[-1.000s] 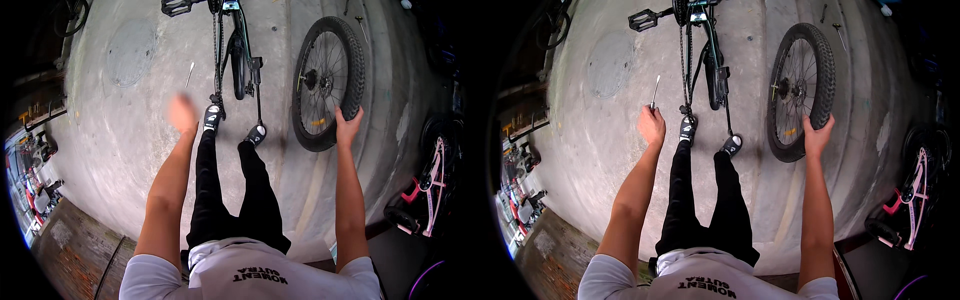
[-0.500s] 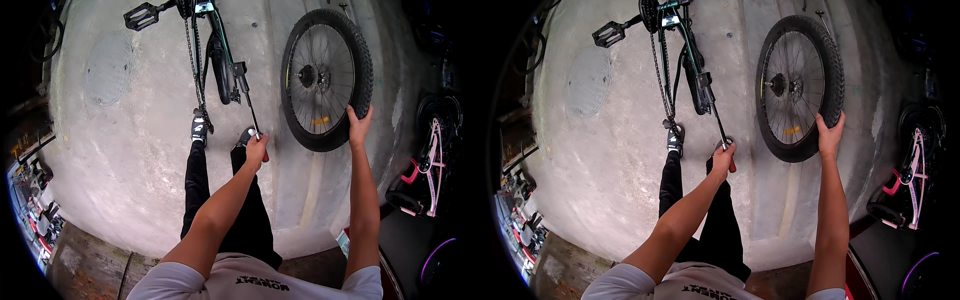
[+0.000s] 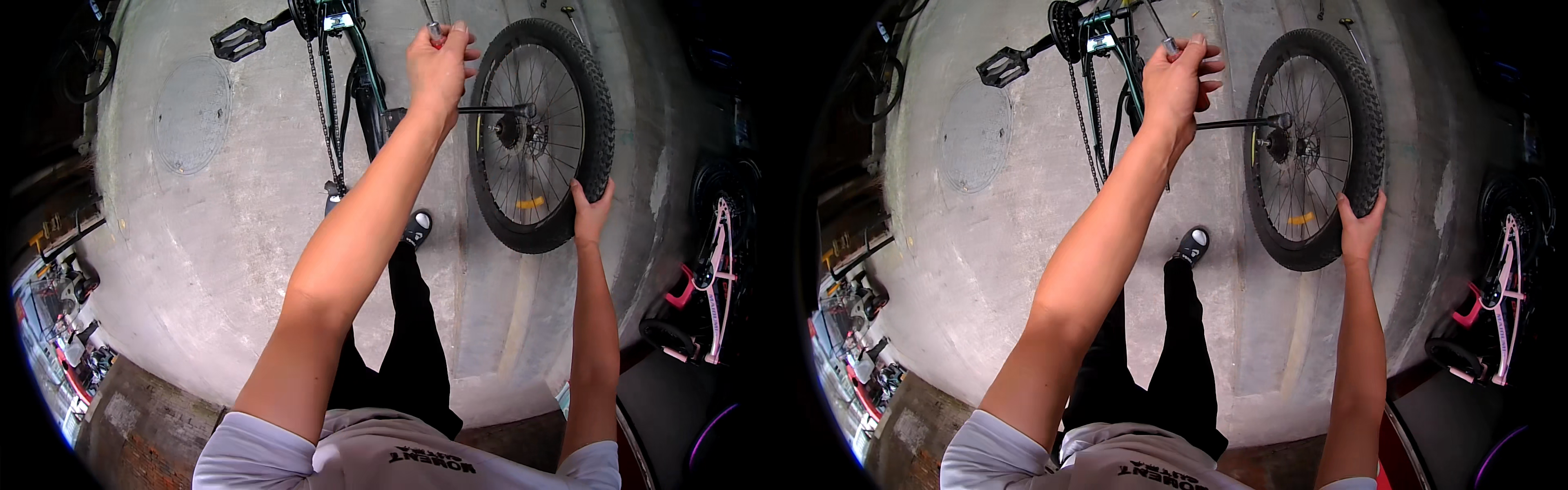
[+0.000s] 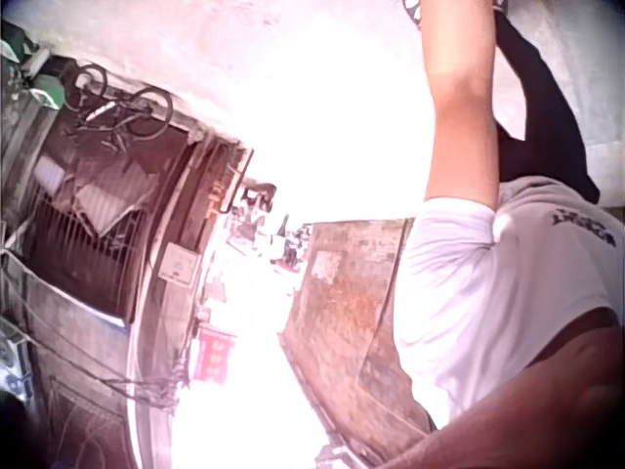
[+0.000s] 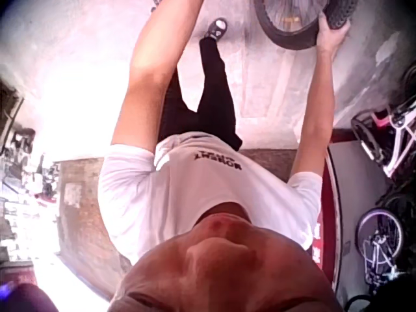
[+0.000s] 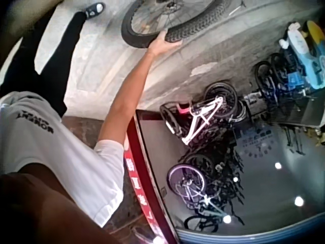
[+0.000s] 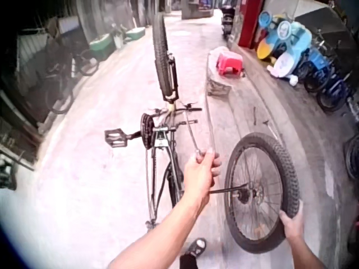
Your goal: The person holds a bicycle wheel, turns it over to inspect both sides, and uses a wrench to tighten bolts on the hub and axle area while the bike frame rests upside down on the ground.
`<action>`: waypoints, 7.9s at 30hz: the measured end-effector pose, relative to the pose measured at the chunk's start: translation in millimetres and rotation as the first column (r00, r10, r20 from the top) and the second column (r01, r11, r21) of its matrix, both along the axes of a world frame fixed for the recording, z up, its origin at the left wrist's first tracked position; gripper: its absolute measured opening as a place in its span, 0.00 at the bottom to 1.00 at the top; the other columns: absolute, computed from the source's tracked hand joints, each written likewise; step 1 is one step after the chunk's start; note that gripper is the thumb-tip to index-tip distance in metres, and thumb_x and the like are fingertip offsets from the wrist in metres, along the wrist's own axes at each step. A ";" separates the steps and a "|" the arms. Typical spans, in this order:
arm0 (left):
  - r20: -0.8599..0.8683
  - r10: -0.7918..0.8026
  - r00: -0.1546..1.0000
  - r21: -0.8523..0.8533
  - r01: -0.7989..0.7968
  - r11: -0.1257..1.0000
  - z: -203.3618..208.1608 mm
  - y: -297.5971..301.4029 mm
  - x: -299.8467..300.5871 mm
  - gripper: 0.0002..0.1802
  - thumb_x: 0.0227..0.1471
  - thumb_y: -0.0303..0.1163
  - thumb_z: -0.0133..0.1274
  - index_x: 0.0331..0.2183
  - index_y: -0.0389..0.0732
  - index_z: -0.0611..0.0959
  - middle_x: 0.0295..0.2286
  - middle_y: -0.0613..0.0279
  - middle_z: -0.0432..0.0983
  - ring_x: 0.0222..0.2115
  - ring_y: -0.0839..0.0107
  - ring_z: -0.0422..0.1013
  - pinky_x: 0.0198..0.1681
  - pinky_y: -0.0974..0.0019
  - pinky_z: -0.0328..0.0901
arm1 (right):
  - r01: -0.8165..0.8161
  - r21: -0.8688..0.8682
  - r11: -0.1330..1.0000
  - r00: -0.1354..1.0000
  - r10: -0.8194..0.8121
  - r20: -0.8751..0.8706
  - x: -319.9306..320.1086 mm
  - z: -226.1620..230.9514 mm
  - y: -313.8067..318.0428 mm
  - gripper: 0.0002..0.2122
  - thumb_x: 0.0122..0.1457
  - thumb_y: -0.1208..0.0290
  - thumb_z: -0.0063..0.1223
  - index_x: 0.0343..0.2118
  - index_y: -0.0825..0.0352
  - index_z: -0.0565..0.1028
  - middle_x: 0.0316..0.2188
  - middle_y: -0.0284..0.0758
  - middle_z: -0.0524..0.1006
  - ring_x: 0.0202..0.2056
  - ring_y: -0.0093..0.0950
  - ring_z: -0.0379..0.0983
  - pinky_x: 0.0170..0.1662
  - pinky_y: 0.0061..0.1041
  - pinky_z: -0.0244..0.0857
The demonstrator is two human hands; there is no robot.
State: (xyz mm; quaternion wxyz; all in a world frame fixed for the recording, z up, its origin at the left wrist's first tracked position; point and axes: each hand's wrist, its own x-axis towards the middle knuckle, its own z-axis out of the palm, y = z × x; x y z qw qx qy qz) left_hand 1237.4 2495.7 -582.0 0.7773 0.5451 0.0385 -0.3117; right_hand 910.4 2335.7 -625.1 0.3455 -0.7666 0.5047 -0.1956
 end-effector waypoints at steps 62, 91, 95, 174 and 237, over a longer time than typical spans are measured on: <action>0.068 -0.997 0.043 0.959 0.271 0.077 -67.7 343.4 57.4 0.10 0.45 0.42 0.56 0.26 0.47 0.84 0.25 0.54 0.81 0.31 0.52 0.77 0.34 0.50 0.71 | -0.117 0.345 0.931 0.993 0.116 0.024 119.5 349.5 283.9 0.37 0.45 0.81 0.69 0.60 0.74 0.62 0.47 0.40 0.75 0.43 0.26 0.75 0.51 0.25 0.68; 0.041 -0.982 0.186 0.950 0.298 0.096 -75.1 342.6 27.7 0.10 0.44 0.41 0.56 0.25 0.46 0.84 0.25 0.54 0.81 0.29 0.52 0.77 0.34 0.51 0.71 | -0.049 0.264 0.963 0.999 0.048 0.010 144.1 200.0 321.7 0.35 0.46 0.74 0.70 0.57 0.74 0.65 0.42 0.41 0.78 0.42 0.26 0.75 0.50 0.26 0.68; 0.058 -0.979 0.194 0.956 0.271 0.110 -77.2 341.1 19.5 0.11 0.45 0.42 0.56 0.26 0.46 0.84 0.25 0.54 0.81 0.29 0.52 0.77 0.34 0.51 0.72 | -0.090 0.180 0.980 0.995 0.082 0.052 142.1 188.2 338.0 0.35 0.46 0.74 0.71 0.57 0.73 0.65 0.42 0.41 0.78 0.40 0.28 0.76 0.48 0.28 0.69; -0.017 -0.847 0.532 0.945 0.286 0.161 -95.7 352.4 -16.2 0.12 0.50 0.44 0.54 0.31 0.49 0.85 0.29 0.54 0.82 0.34 0.51 0.78 0.37 0.51 0.72 | -0.029 0.159 0.987 0.997 0.040 -0.066 126.3 139.6 388.5 0.37 0.47 0.74 0.70 0.58 0.72 0.60 0.43 0.43 0.74 0.44 0.31 0.73 0.50 0.29 0.66; -0.382 -0.572 0.726 0.786 0.581 0.211 -221.7 400.8 -126.1 0.29 0.60 0.57 0.41 0.48 0.44 0.79 0.37 0.42 0.80 0.36 0.45 0.77 0.40 0.46 0.70 | -0.192 0.334 0.923 0.977 0.148 0.153 102.8 132.9 380.9 0.36 0.55 0.85 0.54 0.66 0.68 0.52 0.57 0.48 0.66 0.52 0.40 0.72 0.56 0.39 0.68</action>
